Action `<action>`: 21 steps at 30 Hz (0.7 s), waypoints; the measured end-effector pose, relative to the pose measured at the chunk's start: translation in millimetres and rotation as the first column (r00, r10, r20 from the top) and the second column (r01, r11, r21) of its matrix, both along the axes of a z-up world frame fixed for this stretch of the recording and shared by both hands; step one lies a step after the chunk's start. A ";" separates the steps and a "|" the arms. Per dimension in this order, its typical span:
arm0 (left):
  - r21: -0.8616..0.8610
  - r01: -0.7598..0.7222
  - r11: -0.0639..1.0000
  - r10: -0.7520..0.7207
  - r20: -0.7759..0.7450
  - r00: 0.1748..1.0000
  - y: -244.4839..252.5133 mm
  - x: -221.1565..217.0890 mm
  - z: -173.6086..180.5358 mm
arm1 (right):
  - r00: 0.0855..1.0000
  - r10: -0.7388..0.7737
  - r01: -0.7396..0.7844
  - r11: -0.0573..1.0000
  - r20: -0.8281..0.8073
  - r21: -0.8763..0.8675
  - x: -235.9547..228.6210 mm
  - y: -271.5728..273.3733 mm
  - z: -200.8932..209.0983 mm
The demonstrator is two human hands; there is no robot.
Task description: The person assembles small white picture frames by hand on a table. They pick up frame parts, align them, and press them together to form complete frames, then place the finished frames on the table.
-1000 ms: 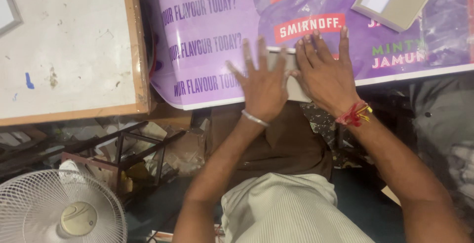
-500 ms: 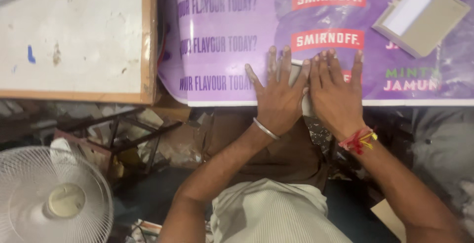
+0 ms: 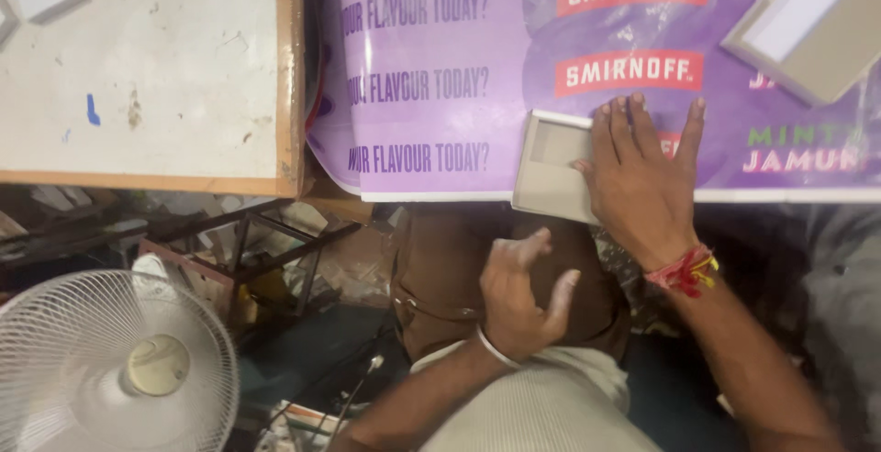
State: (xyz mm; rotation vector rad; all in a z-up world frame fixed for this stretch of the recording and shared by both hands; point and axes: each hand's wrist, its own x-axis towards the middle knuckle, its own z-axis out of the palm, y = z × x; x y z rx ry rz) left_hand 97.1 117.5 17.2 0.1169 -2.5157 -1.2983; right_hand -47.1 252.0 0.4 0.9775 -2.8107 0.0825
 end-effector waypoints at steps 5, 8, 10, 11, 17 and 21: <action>0.418 -0.169 0.893 0.166 0.042 0.985 5.9 -16.1 -2.1 | 0.998 -0.033 0.038 0.995 -0.061 0.088 17.9 -5.0 13.2; 0.294 -0.254 0.921 0.296 -0.106 0.949 -12.0 -47.1 -2.6 | 0.989 -0.066 0.069 0.997 0.135 -0.016 48.2 -6.5 29.1; -0.164 -0.270 0.949 0.223 -0.258 0.940 -31.1 -73.6 -4.3 | 0.974 -0.009 0.040 0.990 0.228 -0.134 60.1 -10.3 33.6; -0.143 -0.248 0.958 0.215 -0.213 0.953 -39.8 -89.6 -6.5 | 0.974 0.047 -0.004 0.982 0.220 -0.190 62.9 -11.6 33.3; -0.543 -0.162 0.824 0.107 -0.132 0.986 -85.0 -151.5 -7.4 | 0.981 0.060 -0.004 0.957 0.183 -0.291 38.0 -5.3 23.8; -0.594 0.191 0.782 -0.057 0.237 0.970 -106.1 -186.0 0.5 | 0.971 0.182 -0.140 0.958 0.155 -0.249 -10.8 -47.6 24.4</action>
